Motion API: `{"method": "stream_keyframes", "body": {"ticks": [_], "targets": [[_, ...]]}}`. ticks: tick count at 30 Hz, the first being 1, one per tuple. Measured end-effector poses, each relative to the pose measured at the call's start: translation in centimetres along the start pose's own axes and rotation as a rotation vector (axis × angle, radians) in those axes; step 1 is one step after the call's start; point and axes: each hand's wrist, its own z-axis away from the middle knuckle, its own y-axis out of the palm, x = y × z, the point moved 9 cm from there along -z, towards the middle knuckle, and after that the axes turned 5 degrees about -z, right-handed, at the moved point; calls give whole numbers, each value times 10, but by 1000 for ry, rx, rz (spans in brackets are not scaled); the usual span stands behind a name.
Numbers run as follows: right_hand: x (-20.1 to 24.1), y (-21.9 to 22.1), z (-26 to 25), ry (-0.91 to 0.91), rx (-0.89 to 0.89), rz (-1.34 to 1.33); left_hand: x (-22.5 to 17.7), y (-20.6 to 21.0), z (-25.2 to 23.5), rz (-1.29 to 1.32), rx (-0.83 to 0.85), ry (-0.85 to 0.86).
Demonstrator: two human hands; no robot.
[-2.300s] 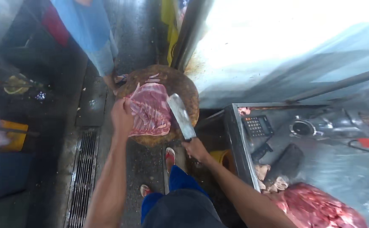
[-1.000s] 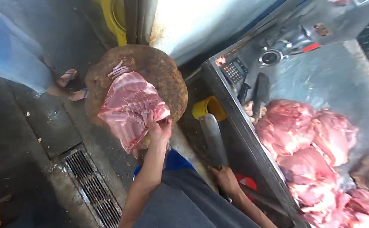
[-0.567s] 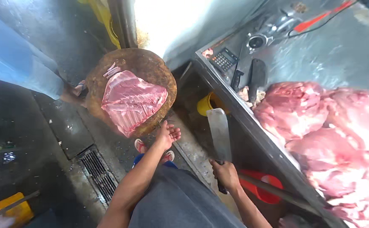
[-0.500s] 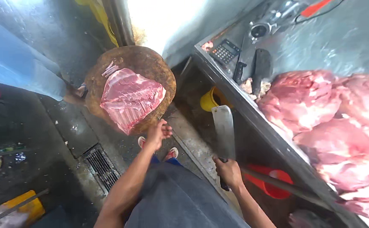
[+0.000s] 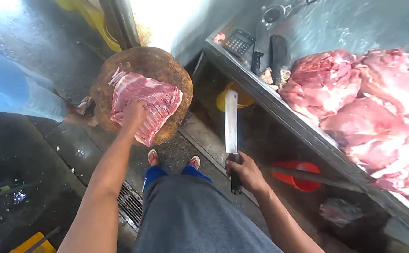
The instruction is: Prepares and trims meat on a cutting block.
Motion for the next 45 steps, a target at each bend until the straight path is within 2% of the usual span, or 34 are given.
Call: {"method": "stream_keyframes", "body": {"ticks": [4, 8, 13, 17, 20, 24, 26, 29, 33, 37, 39, 41, 43, 45], "targets": [[-5, 23, 23, 49, -162, 159, 6, 0, -7, 33, 48, -96], [0, 57, 51, 25, -148, 74, 11, -4, -17, -1, 171, -197], [-12, 66, 55, 128, -155, 518, 7, -9, -29, 14, 285, -273], [-35, 61, 73, 133, -159, 524, 1, -36, -62, 28, 216, -115], [-57, 51, 87, 196, -205, 454, -2, -30, -75, -36, 266, -29], [-88, 34, 108, 283, -302, 404, -8, -43, -39, 98, 148, 31], [-95, 28, 119, 290, -337, 455, -18, -33, -7, 50, 180, 73], [-94, 21, 116, 274, -316, 563, -17, -4, -3, -16, 209, 70], [-81, 20, 99, 222, -241, 613, -8, -2, -33, -66, 279, -85], [-66, 25, 85, 184, -207, 598, -16, -2, -30, -188, 344, -166], [-61, 27, 80, 166, -205, 586, -19, -1, -31, -203, 343, -161], [-59, 27, 84, 133, -207, 567, -18, 3, -33, -151, 362, -81], [-54, 25, 96, 19, -227, 528, -17, -3, -26, -58, 323, 4], [-50, 26, 112, -137, -275, 489, -15, -14, -11, -22, 249, -32]]}}
